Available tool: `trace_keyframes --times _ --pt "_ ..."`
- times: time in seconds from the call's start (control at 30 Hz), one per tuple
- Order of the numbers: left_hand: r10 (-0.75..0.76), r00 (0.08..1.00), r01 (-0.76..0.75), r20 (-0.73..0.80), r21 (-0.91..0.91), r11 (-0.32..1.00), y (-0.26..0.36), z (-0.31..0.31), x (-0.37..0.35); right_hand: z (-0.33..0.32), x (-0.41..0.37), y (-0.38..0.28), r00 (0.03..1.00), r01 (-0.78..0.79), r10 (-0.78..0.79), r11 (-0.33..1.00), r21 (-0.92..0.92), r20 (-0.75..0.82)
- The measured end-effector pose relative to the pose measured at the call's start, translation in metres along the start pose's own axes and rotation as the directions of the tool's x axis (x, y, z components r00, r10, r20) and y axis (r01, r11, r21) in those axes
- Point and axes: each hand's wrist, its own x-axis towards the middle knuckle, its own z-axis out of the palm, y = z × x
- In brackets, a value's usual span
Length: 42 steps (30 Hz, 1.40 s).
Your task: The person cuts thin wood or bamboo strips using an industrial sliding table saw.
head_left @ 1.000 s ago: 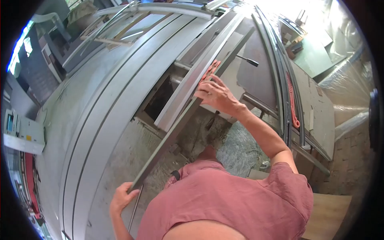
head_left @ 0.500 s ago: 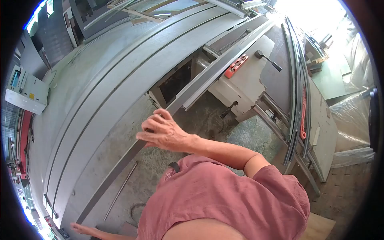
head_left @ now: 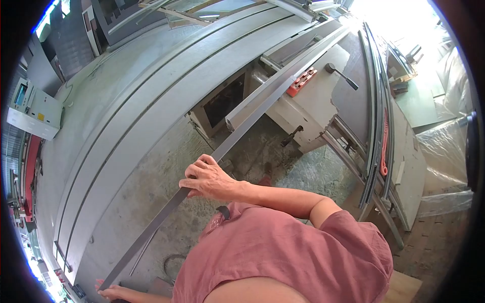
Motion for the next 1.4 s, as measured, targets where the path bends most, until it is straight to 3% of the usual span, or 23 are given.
trace_keyframes --times 0.03,0.13,0.3,0.37,0.47,0.63,0.77,0.83,1.0,1.17,1.23,1.4 --pt "-0.07 0.997 0.07 -0.01 -0.062 0.996 -0.001 0.001 -0.001 0.001 0.0 0.002 1.0 -0.01 0.01 1.0 -0.001 0.012" --pt "-0.018 1.0 0.018 0.022 -0.037 0.999 -0.012 0.003 0.006 0.003 -0.003 0.007 0.999 -0.022 0.022 1.0 0.001 0.037" --pt "-0.083 0.996 0.083 0.04 0.002 0.997 -0.01 0.007 -0.019 -0.009 0.0 0.012 0.987 -0.082 0.079 0.997 0.012 0.142" --pt "-0.119 0.992 0.12 0.034 -0.003 0.993 -0.017 0.008 -0.018 -0.011 0.002 0.021 0.979 -0.118 0.1 0.988 0.099 0.176" --pt "-0.088 0.986 0.084 0.14 0.035 0.996 -0.038 0.003 -0.019 -0.022 0.003 0.03 0.98 -0.109 0.088 0.988 0.112 0.176" --pt "-0.055 0.957 0.067 0.285 -0.034 0.997 -0.052 0.018 -0.046 -0.031 0.002 0.052 0.991 -0.096 0.092 0.995 0.04 0.098" --pt "-0.156 0.947 0.153 0.282 0.035 0.988 -0.059 0.025 -0.056 -0.04 0.002 0.066 0.996 -0.073 0.077 0.995 -0.069 0.053" --pt "-0.136 0.947 0.162 0.29 -0.065 0.985 -0.066 0.032 -0.067 -0.046 0.001 0.074 0.996 -0.073 0.078 0.991 -0.115 0.038" --pt "-0.205 0.904 0.245 0.375 -0.061 0.968 -0.074 0.047 -0.093 -0.07 -0.001 0.093 0.967 -0.162 0.208 0.946 -0.28 0.145" --pt "-0.249 0.874 0.306 0.417 -0.074 0.949 -0.063 0.069 -0.144 -0.089 -0.005 0.126 0.968 -0.163 0.214 0.931 -0.327 0.129" --pt "-0.263 0.865 0.318 0.428 -0.061 0.946 -0.071 0.077 -0.158 -0.105 0.0 0.133 0.909 -0.205 0.328 0.89 -0.407 0.258" --pt "-0.25 0.821 0.331 0.514 -0.072 0.941 -0.071 0.097 -0.211 -0.138 -0.007 0.174 0.905 -0.228 0.357 0.867 -0.443 0.233"
